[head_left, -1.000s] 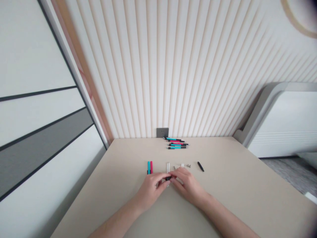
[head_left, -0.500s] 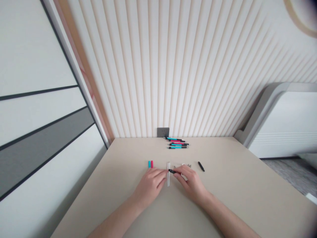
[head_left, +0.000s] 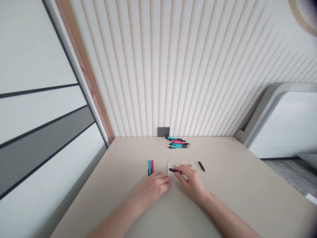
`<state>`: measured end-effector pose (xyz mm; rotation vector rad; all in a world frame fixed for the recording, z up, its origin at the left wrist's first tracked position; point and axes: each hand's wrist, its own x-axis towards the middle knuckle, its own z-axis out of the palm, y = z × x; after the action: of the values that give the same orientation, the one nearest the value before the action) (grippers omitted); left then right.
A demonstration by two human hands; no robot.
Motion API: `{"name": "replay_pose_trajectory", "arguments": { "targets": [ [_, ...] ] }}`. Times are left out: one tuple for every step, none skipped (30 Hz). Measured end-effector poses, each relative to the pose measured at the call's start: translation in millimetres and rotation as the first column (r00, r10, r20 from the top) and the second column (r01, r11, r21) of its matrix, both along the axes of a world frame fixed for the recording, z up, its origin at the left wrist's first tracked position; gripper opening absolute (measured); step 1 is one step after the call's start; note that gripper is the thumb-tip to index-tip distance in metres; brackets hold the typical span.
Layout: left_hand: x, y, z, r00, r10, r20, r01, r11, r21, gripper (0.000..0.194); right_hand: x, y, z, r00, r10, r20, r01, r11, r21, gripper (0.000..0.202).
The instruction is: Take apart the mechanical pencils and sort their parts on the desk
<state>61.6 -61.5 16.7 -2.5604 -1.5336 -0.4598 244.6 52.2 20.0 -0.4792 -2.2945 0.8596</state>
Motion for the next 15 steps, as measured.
{"name": "replay_pose_trajectory", "arguments": {
  "targets": [
    [0.6, 0.1, 0.4, 1.0, 0.001, 0.007, -0.001, 1.0, 0.001, 0.017, 0.0, 0.1, -0.7, 1.0, -0.002, -0.001, 0.002, 1.0, -0.009, 0.019],
    [1.3, 0.1, 1.0, 1.0, 0.005, 0.016, -0.005, 1.0, 0.003, 0.016, 0.0, 0.3, -1.3, 1.0, -0.006, -0.003, 0.006, 1.0, -0.016, 0.019],
    [2.0, 0.0, 1.8, 1.0, 0.011, 0.028, -0.011, 1.0, 0.006, 0.015, 0.0, 0.4, -1.6, 1.0, -0.011, -0.004, 0.011, 1.0, -0.023, 0.019],
    [2.8, -0.1, 2.7, 0.999, 0.016, 0.039, -0.016, 1.0, 0.006, 0.015, -0.1, 0.5, -1.7, 1.0, -0.016, -0.004, 0.016, 0.999, -0.029, 0.019],
    [3.5, -0.3, 3.8, 0.999, 0.019, 0.048, -0.019, 1.0, 0.002, 0.015, -0.2, 0.4, -1.5, 1.0, -0.021, -0.005, 0.02, 0.999, -0.035, 0.019],
    [4.3, -0.4, 5.1, 0.999, 0.022, 0.049, -0.022, 1.0, -0.009, 0.015, -0.3, 0.3, -1.1, 1.0, -0.024, -0.006, 0.024, 0.999, -0.042, 0.019],
    [5.0, -0.4, 6.6, 0.999, 0.025, 0.042, -0.024, 0.999, -0.026, 0.015, -0.3, 0.1, -0.5, 1.0, -0.028, -0.005, 0.028, 0.998, -0.05, 0.02],
    [5.7, -0.4, 8.2, 0.999, 0.03, 0.029, -0.029, 0.999, -0.046, 0.014, -0.3, -0.3, 0.2, 0.999, -0.032, -0.003, 0.032, 0.998, -0.057, 0.02],
    [6.5, -0.3, 9.7, 0.999, 0.037, 0.015, -0.036, 0.997, -0.064, 0.014, -0.3, -0.6, 0.9, 0.999, -0.036, -0.001, 0.036, 0.997, -0.062, 0.02],
    [7.3, -0.2, 11.2, 0.999, 0.044, 0.004, -0.044, 0.996, -0.077, 0.014, -0.2, -0.9, 1.6, 0.999, -0.041, 0.002, 0.041, 0.997, -0.067, 0.021],
    [8.2, -0.1, 12.5, 0.999, 0.054, -0.001, -0.054, 0.995, -0.085, 0.013, -0.1, -1.1, 2.1, 0.999, -0.048, 0.006, 0.048, 0.996, -0.07, 0.021],
    [9.0, 0.0, 13.6, 0.998, 0.063, -0.001, -0.063, 0.994, -0.091, 0.013, 0.0, -1.3, 2.4, 0.998, -0.056, 0.009, 0.056, 0.996, -0.07, 0.022],
    [9.9, 0.1, 14.3, 0.997, 0.071, 0.001, -0.07, 0.993, -0.096, 0.013, 0.1, -1.3, 2.6, 0.998, -0.064, 0.011, 0.065, 0.996, -0.069, 0.022],
    [10.8, 0.2, 14.6, 0.997, 0.08, 0.003, -0.079, 0.992, -0.102, 0.013, 0.1, -1.2, 2.5, 0.997, -0.072, 0.013, 0.073, 0.995, -0.066, 0.022],
    [11.7, 0.3, 14.7, 0.996, 0.09, 0.004, -0.089, 0.99, -0.108, 0.013, 0.0, -1.0, 2.3, 0.997, -0.079, 0.015, 0.08, 0.995, -0.063, 0.023]
  ]
}}
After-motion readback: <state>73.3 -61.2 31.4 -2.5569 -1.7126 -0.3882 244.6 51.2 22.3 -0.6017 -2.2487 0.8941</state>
